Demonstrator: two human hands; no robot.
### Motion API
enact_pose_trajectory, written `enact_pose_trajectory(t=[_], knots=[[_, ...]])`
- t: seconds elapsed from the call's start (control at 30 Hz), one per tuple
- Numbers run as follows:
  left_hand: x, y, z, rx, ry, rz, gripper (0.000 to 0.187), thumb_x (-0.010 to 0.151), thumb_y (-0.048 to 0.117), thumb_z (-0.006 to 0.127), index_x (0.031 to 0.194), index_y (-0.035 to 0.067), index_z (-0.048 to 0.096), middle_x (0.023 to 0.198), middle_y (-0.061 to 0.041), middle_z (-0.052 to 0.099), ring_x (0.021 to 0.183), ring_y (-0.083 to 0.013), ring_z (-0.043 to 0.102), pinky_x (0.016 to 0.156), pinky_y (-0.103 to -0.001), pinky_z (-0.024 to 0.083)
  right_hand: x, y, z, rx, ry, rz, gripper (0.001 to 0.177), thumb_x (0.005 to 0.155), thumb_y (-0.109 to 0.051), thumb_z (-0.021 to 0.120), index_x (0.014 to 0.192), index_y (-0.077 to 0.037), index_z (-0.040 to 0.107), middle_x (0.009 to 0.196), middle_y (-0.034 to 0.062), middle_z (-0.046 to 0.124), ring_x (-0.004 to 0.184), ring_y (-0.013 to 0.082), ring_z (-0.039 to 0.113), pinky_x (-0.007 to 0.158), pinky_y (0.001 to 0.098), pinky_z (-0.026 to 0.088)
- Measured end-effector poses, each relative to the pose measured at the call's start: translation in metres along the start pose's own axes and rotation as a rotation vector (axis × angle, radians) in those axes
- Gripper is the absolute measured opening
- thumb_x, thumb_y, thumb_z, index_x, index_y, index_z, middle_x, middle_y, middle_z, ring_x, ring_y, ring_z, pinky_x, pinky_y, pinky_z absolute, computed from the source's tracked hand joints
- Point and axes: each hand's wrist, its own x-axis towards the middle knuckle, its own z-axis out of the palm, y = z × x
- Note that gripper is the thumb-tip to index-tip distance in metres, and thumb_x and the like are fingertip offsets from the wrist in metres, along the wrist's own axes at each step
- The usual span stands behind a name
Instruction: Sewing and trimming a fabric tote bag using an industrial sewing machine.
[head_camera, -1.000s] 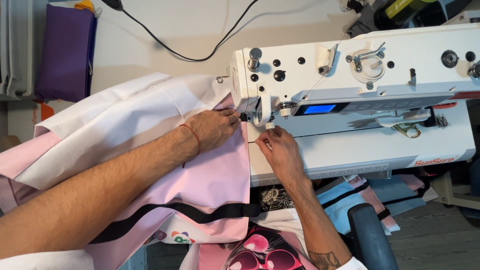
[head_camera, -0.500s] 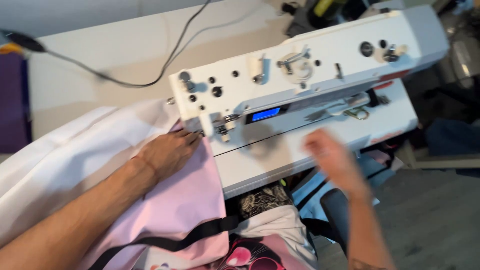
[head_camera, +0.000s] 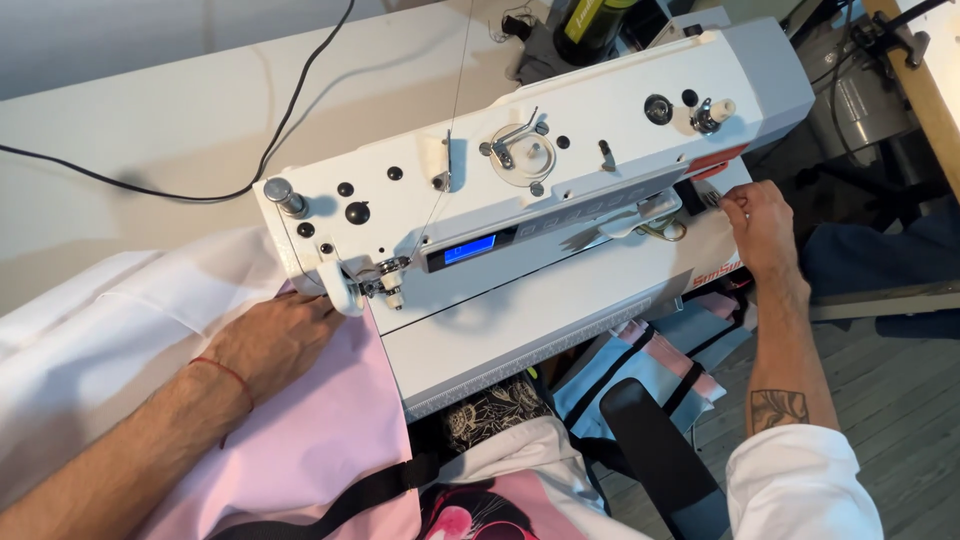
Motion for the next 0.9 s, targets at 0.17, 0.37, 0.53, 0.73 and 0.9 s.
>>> enact_pose_trajectory(t=[0.17,0.37,0.53,0.73,0.9], knots=[[0.001,0.002,0.001,0.045,-0.049,-0.012,0.037,0.098,0.006,0.046,0.133,0.003,0.055,0.122,-0.012,0.064,0.108,-0.0262,0.068,0.092,-0.033,0.059,-0.002,-0.003,-0.006,-0.098,-0.042,0.007,0.012,0.099,-0.005,0.076,0.106,0.002,0.069,0.104,0.0175,0.062,0.088,0.0303,0.067,0.075,0.0410,0.055],[-0.003,0.001,0.007,0.049,0.058,0.031,0.040,0.092,0.007,0.049,0.131,0.001,0.057,0.126,-0.013,0.063,0.109,-0.0264,0.067,0.091,-0.034,0.059,-0.019,-0.024,-0.019,-0.017,0.015,0.025,0.013,0.106,-0.005,0.069,0.119,-0.002,0.068,0.120,0.0171,0.058,0.092,0.0297,0.068,0.078,0.0399,0.058],[-0.001,-0.002,0.015,-0.007,0.074,0.016,0.041,0.092,0.007,0.048,0.132,-0.001,0.057,0.137,-0.011,0.058,0.111,-0.0256,0.066,0.087,-0.036,0.060,-0.038,-0.044,-0.025,-0.297,-0.058,-0.105,0.031,0.104,-0.007,0.063,0.132,-0.014,0.073,0.125,0.0163,0.056,0.098,0.0386,0.066,0.079,0.0489,0.057],[0.001,-0.014,0.066,0.012,0.232,0.044,0.031,0.097,0.016,0.047,0.118,0.004,0.067,0.135,-0.011,0.063,0.122,-0.0224,0.065,0.098,-0.036,0.056,-0.060,-0.015,-0.005,-0.369,-0.039,-0.133,0.024,0.116,-0.014,0.060,0.140,-0.015,0.064,0.123,0.0147,0.053,0.106,0.0377,0.063,0.087,0.0489,0.056],[0.007,-0.017,0.074,0.092,0.348,0.117,0.028,0.094,0.013,0.049,0.110,-0.001,0.067,0.123,-0.011,0.068,0.125,-0.0234,0.062,0.102,-0.034,0.053,-0.068,-0.034,-0.004,-0.490,-0.078,-0.043,0.028,0.117,-0.012,0.060,0.146,-0.015,0.060,0.128,0.0142,0.053,0.109,0.0393,0.064,0.082,0.0497,0.055]])
